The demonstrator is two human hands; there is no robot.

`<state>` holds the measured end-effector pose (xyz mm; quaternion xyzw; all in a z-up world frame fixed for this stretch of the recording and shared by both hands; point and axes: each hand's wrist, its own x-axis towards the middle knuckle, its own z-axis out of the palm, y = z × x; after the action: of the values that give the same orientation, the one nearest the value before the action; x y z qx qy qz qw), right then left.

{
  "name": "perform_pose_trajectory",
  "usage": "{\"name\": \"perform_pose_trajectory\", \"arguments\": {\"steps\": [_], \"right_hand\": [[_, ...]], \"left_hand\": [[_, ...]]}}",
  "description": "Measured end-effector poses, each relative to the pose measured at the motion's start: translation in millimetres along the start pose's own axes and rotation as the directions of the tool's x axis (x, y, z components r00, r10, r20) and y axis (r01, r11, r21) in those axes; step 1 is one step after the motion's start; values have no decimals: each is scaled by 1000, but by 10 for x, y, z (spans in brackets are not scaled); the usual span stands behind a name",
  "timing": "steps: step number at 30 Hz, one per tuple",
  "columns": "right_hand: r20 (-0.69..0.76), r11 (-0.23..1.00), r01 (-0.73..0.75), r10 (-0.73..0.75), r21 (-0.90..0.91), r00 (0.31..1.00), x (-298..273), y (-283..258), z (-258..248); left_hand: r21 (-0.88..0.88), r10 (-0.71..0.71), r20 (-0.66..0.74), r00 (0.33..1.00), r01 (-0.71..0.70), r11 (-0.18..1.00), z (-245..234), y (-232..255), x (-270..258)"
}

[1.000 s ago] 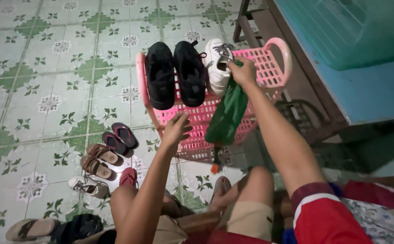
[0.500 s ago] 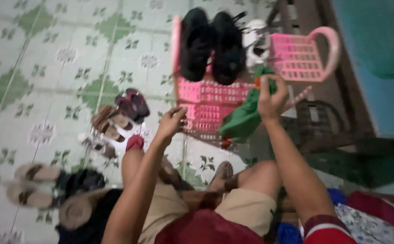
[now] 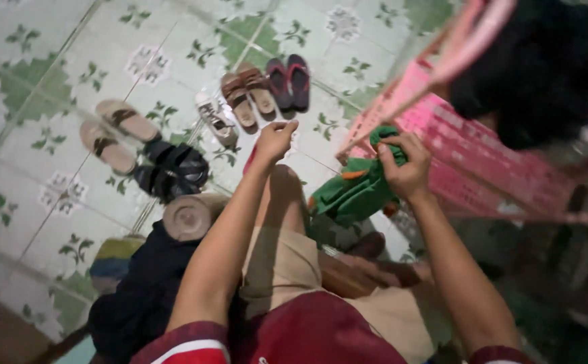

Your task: The person sits on the floor and wipes a white sneaker with a green cloth. They rotate the shoe to clean the upper, sides, and sole, then place it on a pink plastic shoe rack.

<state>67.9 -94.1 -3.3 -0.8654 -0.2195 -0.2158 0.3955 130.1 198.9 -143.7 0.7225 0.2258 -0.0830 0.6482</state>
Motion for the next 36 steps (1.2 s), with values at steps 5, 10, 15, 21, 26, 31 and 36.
{"name": "perform_pose_trajectory", "arguments": {"steps": [5, 10, 15, 21, 26, 31, 36], "right_hand": [[245, 989, -131, 109, 73, 963, 323, 323, 748], [365, 986, -167, 150, 14, 919, 480, 735, 1393], [445, 970, -242, 202, 33, 873, 574, 1125, 1987], [494, 961, -275, 221, 36, 841, 525, 1444, 2557], [534, 909, -416, 332, 41, 777, 326, 1648, 2693], [521, 903, -429, 359, 16, 774, 152, 1913, 2547], [493, 873, -487, 416, 17, 764, -19, 2023, 2427]], "left_hand": [[75, -50, -108, 993, 58, 995, -16, -682, 788], [324, -315, -241, 918, 382, 865, -193, -1335, 1192], [316, -512, -212, 832, 555, 770, -386, -1386, 1458], [589, -577, -41, 816, 486, 645, -666, -1691, 2019], [726, -513, -42, 858, 379, 574, -748, -2079, 2484], [727, -502, -42, 864, 371, 578, -744, -2357, 2637], [721, -445, -135, 885, 396, 569, -698, -2361, 2538]]}}
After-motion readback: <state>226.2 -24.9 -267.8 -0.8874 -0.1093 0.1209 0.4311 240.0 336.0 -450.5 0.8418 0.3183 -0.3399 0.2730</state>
